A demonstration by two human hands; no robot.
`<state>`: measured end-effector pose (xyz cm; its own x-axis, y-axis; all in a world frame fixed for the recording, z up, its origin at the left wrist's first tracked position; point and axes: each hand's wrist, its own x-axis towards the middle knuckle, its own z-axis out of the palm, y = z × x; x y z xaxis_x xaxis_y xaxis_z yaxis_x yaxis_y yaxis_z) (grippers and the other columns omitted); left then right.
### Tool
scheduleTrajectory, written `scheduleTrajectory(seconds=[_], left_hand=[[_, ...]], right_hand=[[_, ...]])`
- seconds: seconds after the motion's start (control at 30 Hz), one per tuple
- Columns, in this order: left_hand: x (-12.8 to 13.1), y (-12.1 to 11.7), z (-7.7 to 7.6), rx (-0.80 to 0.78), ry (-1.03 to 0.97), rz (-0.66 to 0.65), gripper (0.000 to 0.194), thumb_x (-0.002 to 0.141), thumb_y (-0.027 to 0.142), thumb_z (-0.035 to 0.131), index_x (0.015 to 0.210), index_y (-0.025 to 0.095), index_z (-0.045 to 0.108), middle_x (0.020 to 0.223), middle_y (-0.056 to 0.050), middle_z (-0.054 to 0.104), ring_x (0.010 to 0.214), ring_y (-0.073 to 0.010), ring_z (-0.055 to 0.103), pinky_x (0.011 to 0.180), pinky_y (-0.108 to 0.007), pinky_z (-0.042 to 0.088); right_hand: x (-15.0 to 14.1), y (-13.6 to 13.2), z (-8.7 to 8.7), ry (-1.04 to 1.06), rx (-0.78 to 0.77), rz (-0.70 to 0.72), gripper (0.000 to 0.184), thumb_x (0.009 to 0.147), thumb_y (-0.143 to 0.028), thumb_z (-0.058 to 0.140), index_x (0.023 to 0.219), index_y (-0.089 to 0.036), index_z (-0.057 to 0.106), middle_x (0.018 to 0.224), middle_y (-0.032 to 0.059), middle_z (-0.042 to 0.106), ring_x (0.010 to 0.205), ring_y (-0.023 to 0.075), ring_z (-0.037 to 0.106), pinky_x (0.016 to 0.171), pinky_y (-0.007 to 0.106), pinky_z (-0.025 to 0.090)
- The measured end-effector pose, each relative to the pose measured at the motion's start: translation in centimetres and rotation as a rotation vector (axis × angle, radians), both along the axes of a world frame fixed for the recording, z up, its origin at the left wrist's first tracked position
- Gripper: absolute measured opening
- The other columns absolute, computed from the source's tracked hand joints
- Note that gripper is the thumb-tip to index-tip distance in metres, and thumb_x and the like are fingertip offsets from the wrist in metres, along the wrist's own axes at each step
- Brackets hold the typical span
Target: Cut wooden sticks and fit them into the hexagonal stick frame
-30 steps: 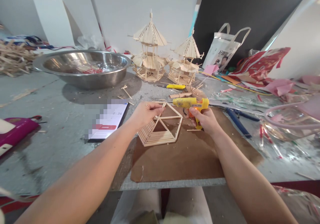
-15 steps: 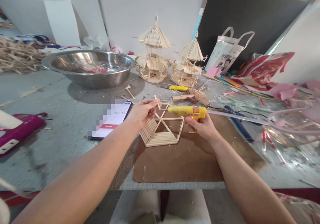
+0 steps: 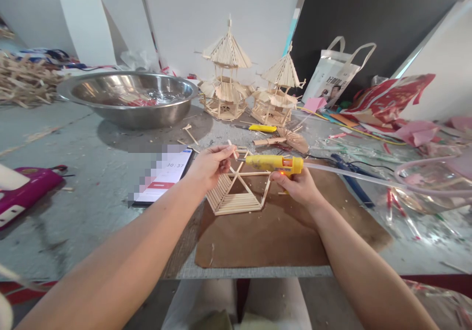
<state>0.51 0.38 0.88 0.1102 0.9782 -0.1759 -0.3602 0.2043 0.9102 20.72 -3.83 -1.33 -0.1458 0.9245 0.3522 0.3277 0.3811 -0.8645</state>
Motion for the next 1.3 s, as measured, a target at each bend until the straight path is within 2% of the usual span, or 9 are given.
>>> scheduleTrajectory(seconds=[0.33,0.6,0.93,1.03,1.13,1.2,1.3], left_hand=[[0.1,0.0,0.1,-0.013,0.005,0.006,0.01,0.059,0.018,0.068,0.062,0.011,0.061,0.054,0.002,0.056,0.038,-0.0003,0.041,0.036,-0.012,0.031],[0.1,0.0,0.2,-0.023,0.006,-0.003,0.009,0.062,0.018,0.066,0.062,0.011,0.061,0.054,0.003,0.055,0.038,-0.0001,0.039,0.036,-0.012,0.031],[-0.1,0.2,0.0,-0.028,-0.004,0.008,0.007,0.062,0.017,0.065,0.064,0.012,0.061,0.055,0.002,0.056,0.038,-0.0002,0.04,0.037,-0.012,0.031],[-0.2,0.2,-0.1,-0.008,-0.004,0.014,0.01,0.06,0.019,0.067,0.066,0.013,0.061,0.054,0.003,0.055,0.039,-0.0006,0.04,0.036,-0.013,0.029],[-0.3,0.2,-0.2,0.043,0.043,0.01,0.014,0.058,0.023,0.069,0.066,0.014,0.062,0.054,0.004,0.053,0.039,-0.0009,0.037,0.036,-0.014,0.025],[-0.3,0.2,-0.2,0.086,0.096,0.005,0.014,0.058,0.025,0.069,0.066,0.015,0.062,0.054,0.004,0.053,0.039,-0.0011,0.036,0.036,-0.016,0.024],[-0.2,0.1,-0.3,0.15,0.177,-0.008,0.014,0.059,0.027,0.068,0.064,0.014,0.064,0.054,0.002,0.053,0.039,-0.0014,0.034,0.036,-0.017,0.023]], right_hand=[[0.1,-0.1,0.0,-0.034,0.01,-0.003,0.027,0.069,-0.043,0.057,0.076,-0.017,0.06,0.058,0.0005,0.053,0.057,0.0143,0.05,0.048,0.025,0.041],[0.2,0.0,-0.2,-0.005,0.042,0.008,0.022,0.07,-0.038,0.059,0.08,-0.018,0.062,0.073,0.0026,0.062,0.067,0.0167,0.057,0.06,0.028,0.047],[0.1,0.0,-0.3,-0.013,0.013,0.003,0.025,0.068,-0.039,0.06,0.08,-0.018,0.062,0.074,0.0032,0.063,0.069,0.0181,0.057,0.063,0.03,0.047],[0.1,0.1,-0.3,0.001,-0.057,0.003,0.027,0.066,-0.041,0.061,0.08,-0.018,0.062,0.072,0.002,0.063,0.064,0.0159,0.056,0.058,0.027,0.047],[0.4,0.3,-0.2,-0.043,-0.231,0.026,0.032,0.065,-0.047,0.06,0.073,-0.016,0.06,0.058,-0.0003,0.059,0.045,0.0101,0.049,0.042,0.023,0.041],[0.8,0.4,-0.2,-0.114,-0.347,0.075,0.037,0.067,-0.051,0.056,0.063,-0.014,0.057,0.046,-0.0025,0.052,0.035,0.0067,0.041,0.035,0.02,0.033],[1.3,0.7,-0.1,-0.188,-0.453,0.173,0.043,0.069,-0.055,0.052,0.057,-0.014,0.054,0.04,-0.0034,0.047,0.032,0.0052,0.039,0.032,0.017,0.029]])
